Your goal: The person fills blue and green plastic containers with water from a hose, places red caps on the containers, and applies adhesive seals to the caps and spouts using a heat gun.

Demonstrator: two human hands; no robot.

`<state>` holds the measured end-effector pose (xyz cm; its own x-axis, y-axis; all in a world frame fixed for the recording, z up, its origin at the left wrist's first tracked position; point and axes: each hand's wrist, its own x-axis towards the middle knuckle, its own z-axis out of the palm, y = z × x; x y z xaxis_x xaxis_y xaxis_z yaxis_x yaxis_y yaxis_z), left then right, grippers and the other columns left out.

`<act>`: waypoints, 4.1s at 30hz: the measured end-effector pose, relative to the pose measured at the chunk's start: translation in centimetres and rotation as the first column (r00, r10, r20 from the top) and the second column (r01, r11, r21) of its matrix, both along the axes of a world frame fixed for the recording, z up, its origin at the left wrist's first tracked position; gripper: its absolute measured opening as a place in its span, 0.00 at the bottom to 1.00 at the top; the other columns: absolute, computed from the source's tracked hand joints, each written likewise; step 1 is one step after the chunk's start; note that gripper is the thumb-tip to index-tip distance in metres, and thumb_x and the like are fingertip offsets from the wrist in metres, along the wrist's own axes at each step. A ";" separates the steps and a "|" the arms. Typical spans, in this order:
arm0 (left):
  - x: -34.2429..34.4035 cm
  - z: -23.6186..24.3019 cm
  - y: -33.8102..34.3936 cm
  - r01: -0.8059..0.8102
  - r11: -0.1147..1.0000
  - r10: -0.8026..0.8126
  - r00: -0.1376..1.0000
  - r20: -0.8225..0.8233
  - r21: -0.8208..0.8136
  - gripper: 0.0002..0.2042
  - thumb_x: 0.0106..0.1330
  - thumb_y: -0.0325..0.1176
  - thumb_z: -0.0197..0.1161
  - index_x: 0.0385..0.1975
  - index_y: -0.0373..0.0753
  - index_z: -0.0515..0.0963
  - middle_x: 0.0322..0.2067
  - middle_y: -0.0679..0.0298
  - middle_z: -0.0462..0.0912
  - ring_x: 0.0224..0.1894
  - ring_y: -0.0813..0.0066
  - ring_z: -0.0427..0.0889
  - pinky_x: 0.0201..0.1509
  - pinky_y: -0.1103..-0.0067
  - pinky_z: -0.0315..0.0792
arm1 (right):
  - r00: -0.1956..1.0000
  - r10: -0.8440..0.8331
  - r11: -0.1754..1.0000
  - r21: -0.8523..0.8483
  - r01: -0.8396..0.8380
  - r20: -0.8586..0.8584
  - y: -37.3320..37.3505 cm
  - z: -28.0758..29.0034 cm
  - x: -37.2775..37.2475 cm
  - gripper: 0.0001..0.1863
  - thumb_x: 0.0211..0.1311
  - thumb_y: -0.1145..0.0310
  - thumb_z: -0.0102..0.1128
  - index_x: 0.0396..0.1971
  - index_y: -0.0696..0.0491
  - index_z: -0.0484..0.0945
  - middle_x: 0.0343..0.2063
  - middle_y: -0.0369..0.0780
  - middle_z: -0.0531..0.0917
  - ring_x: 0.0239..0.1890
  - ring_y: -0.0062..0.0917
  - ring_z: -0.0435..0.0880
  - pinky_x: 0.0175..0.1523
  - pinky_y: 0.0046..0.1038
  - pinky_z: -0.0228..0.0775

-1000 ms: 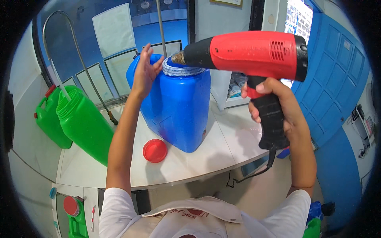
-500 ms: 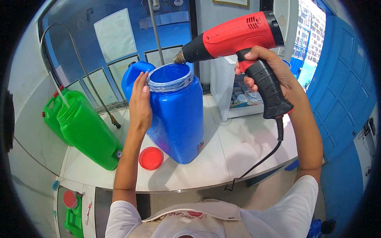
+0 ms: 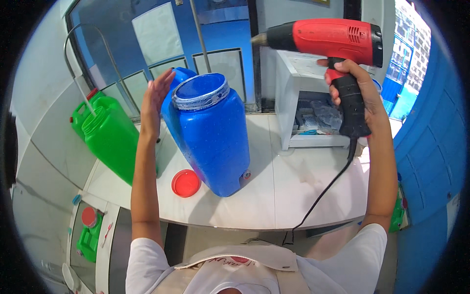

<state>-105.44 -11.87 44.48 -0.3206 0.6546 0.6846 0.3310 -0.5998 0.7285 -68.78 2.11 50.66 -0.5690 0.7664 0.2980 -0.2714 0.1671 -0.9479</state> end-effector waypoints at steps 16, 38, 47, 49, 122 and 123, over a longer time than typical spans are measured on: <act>6.7 5.0 4.6 -0.746 0.529 -0.047 0.452 -0.891 -0.406 0.35 0.54 0.65 0.42 0.61 0.55 0.59 0.62 0.52 0.55 0.63 0.50 0.54 0.63 0.61 0.51 | 0.186 -0.788 0.573 0.810 -0.125 0.586 26.3 -1.2 -0.8 0.17 0.33 0.68 0.62 0.27 0.61 0.76 0.21 0.47 0.80 0.21 0.35 0.80 0.28 0.34 0.72; -16.5 -13.0 9.3 0.092 0.994 -0.040 0.827 0.561 -0.064 0.26 0.67 0.50 0.39 0.57 0.35 0.62 0.56 0.57 0.66 0.56 0.65 0.67 0.60 0.73 0.59 | 0.159 -0.967 0.199 0.979 -0.034 0.202 23.0 -2.7 -1.7 0.32 0.46 0.63 0.57 0.53 0.60 0.63 0.49 0.52 0.71 0.51 0.42 0.71 0.56 0.34 0.62; -17.0 -22.6 12.4 -0.046 0.980 0.158 0.775 0.612 -0.195 0.23 0.66 0.49 0.39 0.48 0.36 0.68 0.45 0.57 0.75 0.46 0.66 0.74 0.50 0.70 0.69 | 0.831 -0.554 0.488 0.788 0.375 -0.052 -12.2 -19.0 -20.4 0.52 0.46 0.45 0.61 0.63 0.57 0.43 0.63 0.56 0.43 0.66 0.49 0.43 0.66 0.47 0.34; -16.7 -22.0 10.8 -0.047 0.963 0.208 0.752 0.625 -0.264 0.23 0.66 0.48 0.39 0.47 0.36 0.69 0.44 0.57 0.75 0.45 0.66 0.75 0.49 0.70 0.70 | 0.766 -0.630 0.417 0.779 0.469 -0.123 -11.5 -19.3 -20.9 0.56 0.43 0.43 0.63 0.63 0.58 0.41 0.63 0.55 0.41 0.66 0.48 0.42 0.65 0.45 0.36; 24.9 -10.2 2.0 -0.404 0.915 0.399 0.907 0.131 0.008 0.06 0.58 0.20 0.58 0.34 0.32 0.73 0.29 0.67 0.75 0.28 0.85 0.72 0.30 0.88 0.67 | -0.057 -0.612 0.789 0.604 -0.117 0.789 22.5 -1.9 -7.5 0.10 0.34 0.68 0.54 0.20 0.56 0.79 0.25 0.45 0.81 0.26 0.31 0.79 0.32 0.32 0.70; 24.6 -9.7 0.8 -0.418 0.908 0.408 0.888 0.214 0.004 0.06 0.58 0.20 0.58 0.34 0.32 0.72 0.29 0.66 0.75 0.29 0.85 0.73 0.31 0.88 0.68 | -0.074 -0.481 0.869 0.463 -0.174 0.874 25.0 -1.4 -6.3 0.10 0.35 0.70 0.53 0.22 0.54 0.80 0.27 0.45 0.81 0.28 0.31 0.80 0.35 0.33 0.71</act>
<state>-80.83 -11.08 34.83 -0.6902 0.4000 0.6030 0.4045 -0.4778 0.7798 -75.09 27.11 49.26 -0.3843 0.9042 -0.1864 0.9216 0.3877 -0.0195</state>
